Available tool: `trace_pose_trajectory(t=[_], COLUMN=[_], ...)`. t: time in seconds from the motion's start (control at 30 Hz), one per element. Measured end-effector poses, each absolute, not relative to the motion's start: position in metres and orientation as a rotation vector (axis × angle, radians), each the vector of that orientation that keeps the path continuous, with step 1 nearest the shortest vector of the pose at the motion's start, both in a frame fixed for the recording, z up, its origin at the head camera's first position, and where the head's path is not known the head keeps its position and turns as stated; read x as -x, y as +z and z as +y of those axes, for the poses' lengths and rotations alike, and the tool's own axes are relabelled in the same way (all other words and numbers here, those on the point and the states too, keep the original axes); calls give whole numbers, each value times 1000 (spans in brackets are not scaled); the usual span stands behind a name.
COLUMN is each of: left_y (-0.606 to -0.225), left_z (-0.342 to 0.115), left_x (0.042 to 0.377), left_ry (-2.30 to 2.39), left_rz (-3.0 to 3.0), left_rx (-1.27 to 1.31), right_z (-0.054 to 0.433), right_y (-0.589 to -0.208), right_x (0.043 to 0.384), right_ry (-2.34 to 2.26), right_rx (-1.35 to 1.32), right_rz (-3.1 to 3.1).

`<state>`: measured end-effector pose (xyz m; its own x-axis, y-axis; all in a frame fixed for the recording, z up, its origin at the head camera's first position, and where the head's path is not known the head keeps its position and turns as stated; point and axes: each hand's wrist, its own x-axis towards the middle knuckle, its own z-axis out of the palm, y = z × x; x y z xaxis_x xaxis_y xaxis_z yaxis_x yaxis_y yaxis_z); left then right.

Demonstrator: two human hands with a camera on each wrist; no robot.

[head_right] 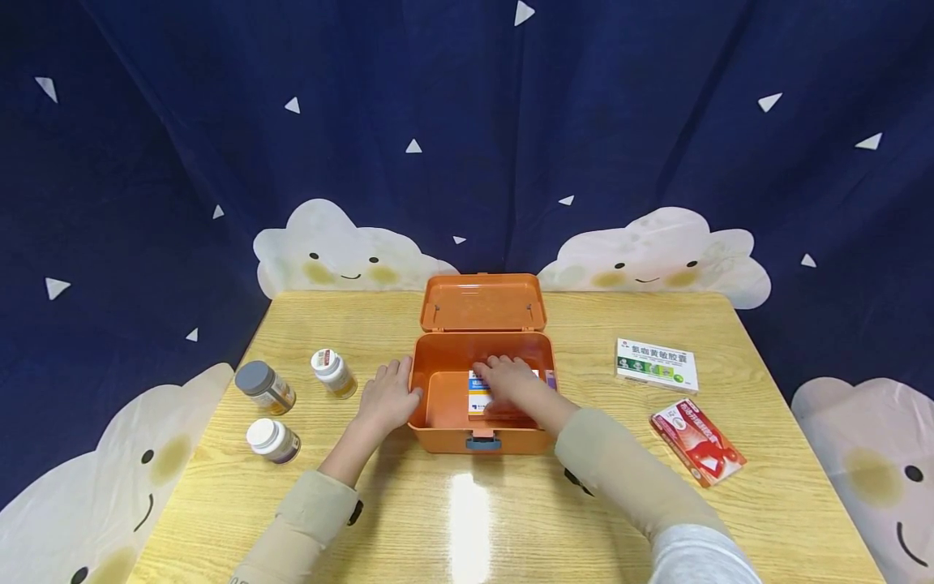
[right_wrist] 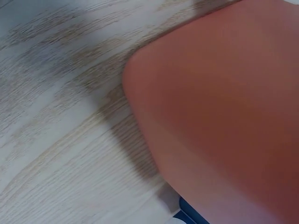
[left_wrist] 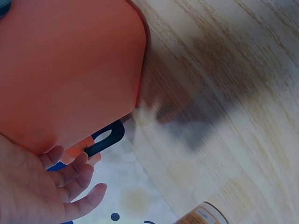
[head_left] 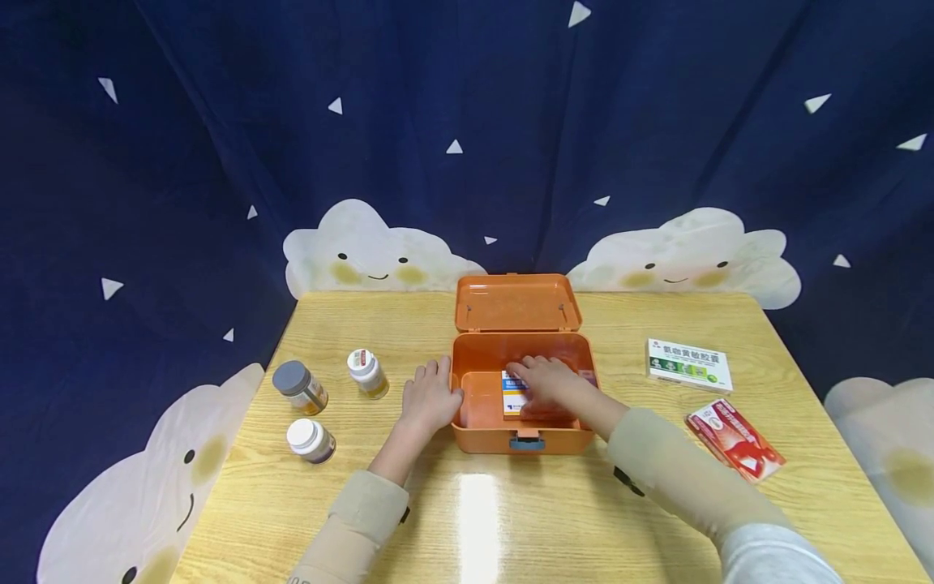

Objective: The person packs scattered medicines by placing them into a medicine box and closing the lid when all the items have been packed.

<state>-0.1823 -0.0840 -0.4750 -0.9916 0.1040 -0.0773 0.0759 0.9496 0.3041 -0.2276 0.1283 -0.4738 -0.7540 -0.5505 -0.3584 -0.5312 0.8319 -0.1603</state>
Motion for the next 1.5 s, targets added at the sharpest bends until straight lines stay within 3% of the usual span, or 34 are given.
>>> trace_pose_trajectory(t=[0.77, 1.17, 1.5], left_y=[-474, -477, -477], left_z=[-84, -83, -83], left_x=[182, 183, 184], left_ry=[486, 447, 462], left_rz=[3014, 3029, 3022], left_rx=[-131, -125, -123], right_z=[159, 196, 236], right_y=[-442, -433, -436], right_x=[211, 226, 238], right_ry=[-335, -462, -534], right_rx=[1146, 1111, 839], right_rz=[2951, 3162, 3252])
